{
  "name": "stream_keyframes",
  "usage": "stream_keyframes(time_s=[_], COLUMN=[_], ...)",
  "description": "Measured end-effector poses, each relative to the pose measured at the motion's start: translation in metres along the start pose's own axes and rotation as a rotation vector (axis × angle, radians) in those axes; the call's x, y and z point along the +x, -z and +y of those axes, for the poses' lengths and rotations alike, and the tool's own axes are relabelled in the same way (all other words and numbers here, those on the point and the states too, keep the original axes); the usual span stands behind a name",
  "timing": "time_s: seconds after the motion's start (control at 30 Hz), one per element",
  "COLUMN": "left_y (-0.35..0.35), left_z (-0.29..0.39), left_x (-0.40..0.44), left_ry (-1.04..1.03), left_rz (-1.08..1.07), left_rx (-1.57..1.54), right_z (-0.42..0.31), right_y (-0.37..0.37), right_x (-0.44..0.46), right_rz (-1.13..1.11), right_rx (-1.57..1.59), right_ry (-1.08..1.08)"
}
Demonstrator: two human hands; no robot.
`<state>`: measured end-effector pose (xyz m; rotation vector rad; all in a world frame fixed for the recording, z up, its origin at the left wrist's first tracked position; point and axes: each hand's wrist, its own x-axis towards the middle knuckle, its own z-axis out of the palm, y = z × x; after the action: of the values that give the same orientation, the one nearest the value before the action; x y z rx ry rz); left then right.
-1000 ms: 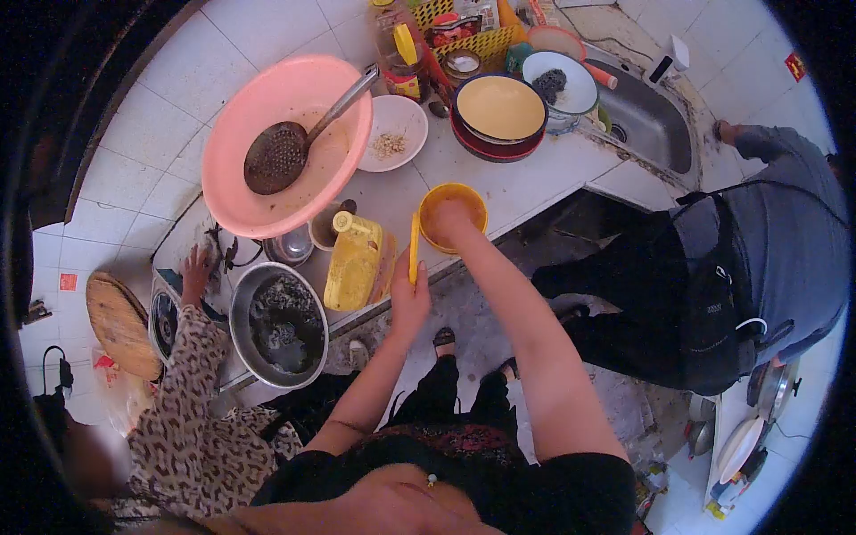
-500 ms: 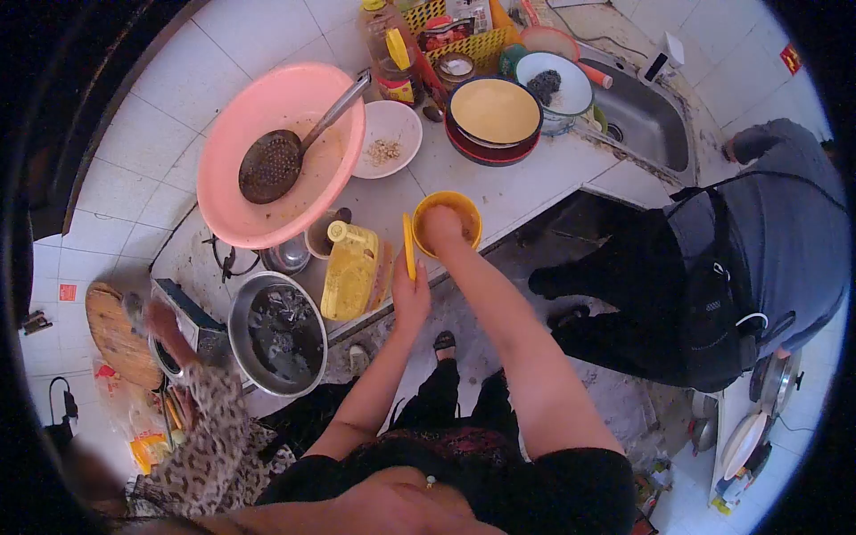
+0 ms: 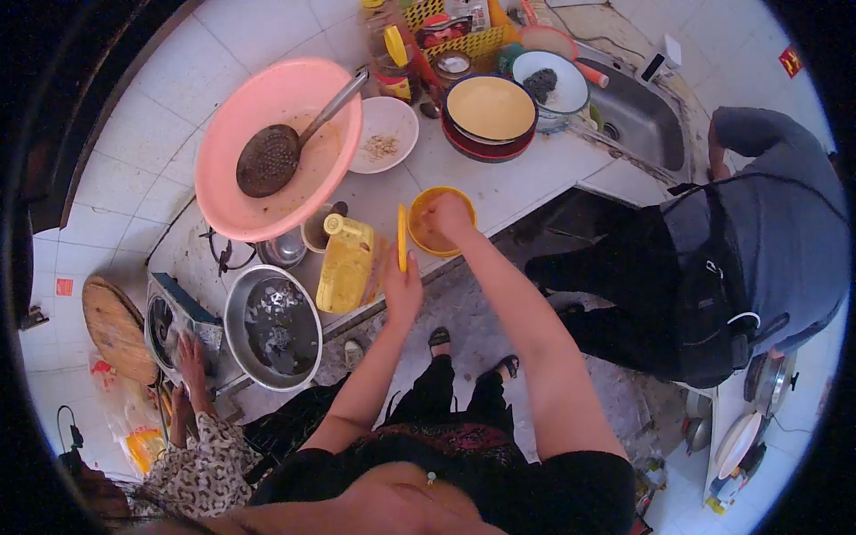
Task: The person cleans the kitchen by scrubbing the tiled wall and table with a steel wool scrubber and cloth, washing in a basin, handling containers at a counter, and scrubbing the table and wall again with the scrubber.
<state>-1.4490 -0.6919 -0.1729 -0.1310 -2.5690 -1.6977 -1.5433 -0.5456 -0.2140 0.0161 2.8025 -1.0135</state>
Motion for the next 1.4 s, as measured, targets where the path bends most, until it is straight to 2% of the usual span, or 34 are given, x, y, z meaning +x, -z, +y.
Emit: stream_keyframes(time_s=[0.07,0.17,0.27,0.4,0.47,0.6,0.7,0.77,0.9,1.27,1.4], left_y=[0.001,0.0,-0.001,-0.001,-0.001,-0.002,-0.014,-0.025,-0.035,-0.04,-0.017], left_z=[0.006,0.008,0.0,0.002,0.011,0.025,0.017,0.01,0.023,-0.003,0.044], left_x=[0.001,0.005,0.006,0.01,0.014,0.025,0.028,0.027,0.02,0.079,0.039], left_ry=[-0.002,-0.022,0.012,0.008,-0.105,-0.242,-0.319,-0.355,-0.389,-0.498,-0.551], left_rz=[0.004,0.003,-0.025,-0.006,0.024,-0.009,-0.155,-0.192,-0.285,-0.112,-0.123], left_rx=[0.013,0.015,-0.006,0.046,0.051,0.207,0.702,0.768,0.834,0.897,0.806], right_z=[0.018,-0.004,-0.001,-0.004,-0.005,-0.024,-0.02,-0.002,0.022,0.037,0.025], right_y=[-0.016,0.007,0.0,0.018,0.024,0.053,0.069,0.067,0.056,0.021,0.022], right_x=[0.003,0.0,-0.003,-0.011,-0.016,-0.053,-0.098,-0.13,-0.193,-0.283,-0.297], right_rz=[-0.011,-0.372,-0.319,-0.203,-0.173,0.017,0.162,0.213,0.213,0.167,0.124], right_rx=[-0.046,0.119,1.219,0.944,0.879,1.111,1.272,1.363,1.374,1.443,1.445], right_ry=[0.151,0.035,-0.426,-0.352,-0.319,-0.272,-0.322,-0.371,-0.474,-0.625,-0.589])
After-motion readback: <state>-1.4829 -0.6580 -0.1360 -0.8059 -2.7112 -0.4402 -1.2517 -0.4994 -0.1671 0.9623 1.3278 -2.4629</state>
